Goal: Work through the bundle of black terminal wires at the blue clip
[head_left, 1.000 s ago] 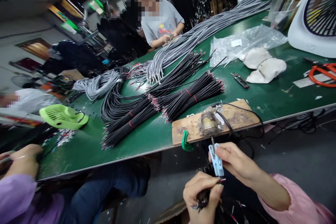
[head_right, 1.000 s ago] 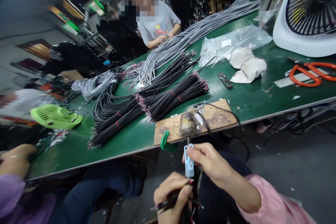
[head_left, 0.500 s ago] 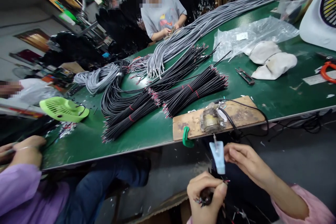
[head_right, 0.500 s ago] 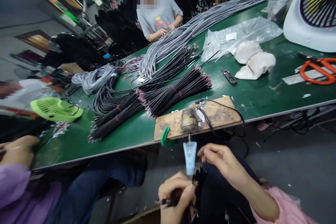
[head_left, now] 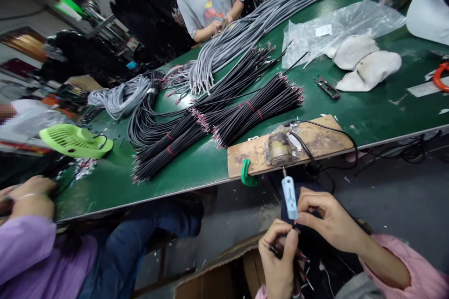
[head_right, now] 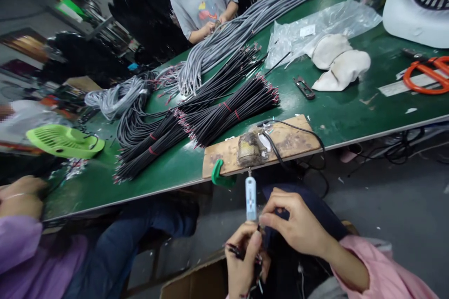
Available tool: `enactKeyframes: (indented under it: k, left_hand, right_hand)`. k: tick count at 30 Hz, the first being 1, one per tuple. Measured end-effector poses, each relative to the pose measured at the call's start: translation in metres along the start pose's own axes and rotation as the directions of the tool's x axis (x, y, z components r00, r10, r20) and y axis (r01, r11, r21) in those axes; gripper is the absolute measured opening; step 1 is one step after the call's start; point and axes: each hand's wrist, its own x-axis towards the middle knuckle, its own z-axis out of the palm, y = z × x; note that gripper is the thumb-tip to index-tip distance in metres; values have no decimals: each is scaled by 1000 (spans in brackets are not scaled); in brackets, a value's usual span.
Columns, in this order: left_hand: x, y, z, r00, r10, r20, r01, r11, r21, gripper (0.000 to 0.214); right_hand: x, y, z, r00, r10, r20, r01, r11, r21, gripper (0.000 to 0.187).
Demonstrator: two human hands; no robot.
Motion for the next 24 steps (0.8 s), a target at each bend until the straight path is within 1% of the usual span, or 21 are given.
enactKeyframes:
  k: [3, 6, 8, 11, 14, 17, 21, 23, 24]
  left_hand:
    - [-1, 0, -2, 999, 54, -3, -54, 998, -16, 33]
    - [-1, 6, -1, 999, 43, 9, -43, 999, -25, 35]
    - [-1, 10, -1, 999, 44, 18, -43, 999, -33, 38]
    - [0, 10, -1, 998, 66, 6, -66, 998, -12, 39]
    - [1, 4, -2, 997, 77, -32, -77, 997, 3, 35]
    - [2, 0, -2, 998, 55, -28, -55, 998, -13, 29]
    - [1, 0, 2, 998, 67, -21, -67, 998, 21, 30]
    - [-1, -1, 5, 995, 84, -53, -83, 996, 27, 31]
    - [-1, -2, 7, 994, 88, -71, -87, 996, 22, 30]
  right_hand:
    - [-6, 8, 2, 999, 39, 7, -39, 997, 59, 41]
    - [-11, 11, 4, 1000, 3, 25, -5, 996, 88, 42]
    - [-13, 10, 3, 999, -49, -9, 50, 996, 76, 35]
    - [-15, 7, 2, 989, -142, -48, 143, 989, 18, 19]
    - [-17, 3, 4, 982, -179, -51, 179, 984, -22, 8]
    - [-17, 3, 9, 987, -117, -106, 120, 992, 24, 7]
    - [-13, 7, 17, 987, 20, -162, 10, 984, 178, 19]
    - [-11, 11, 23, 980, 23, -198, 21, 976, 218, 22]
    - [-11, 12, 26, 971, -9, -237, 56, 979, 194, 23]
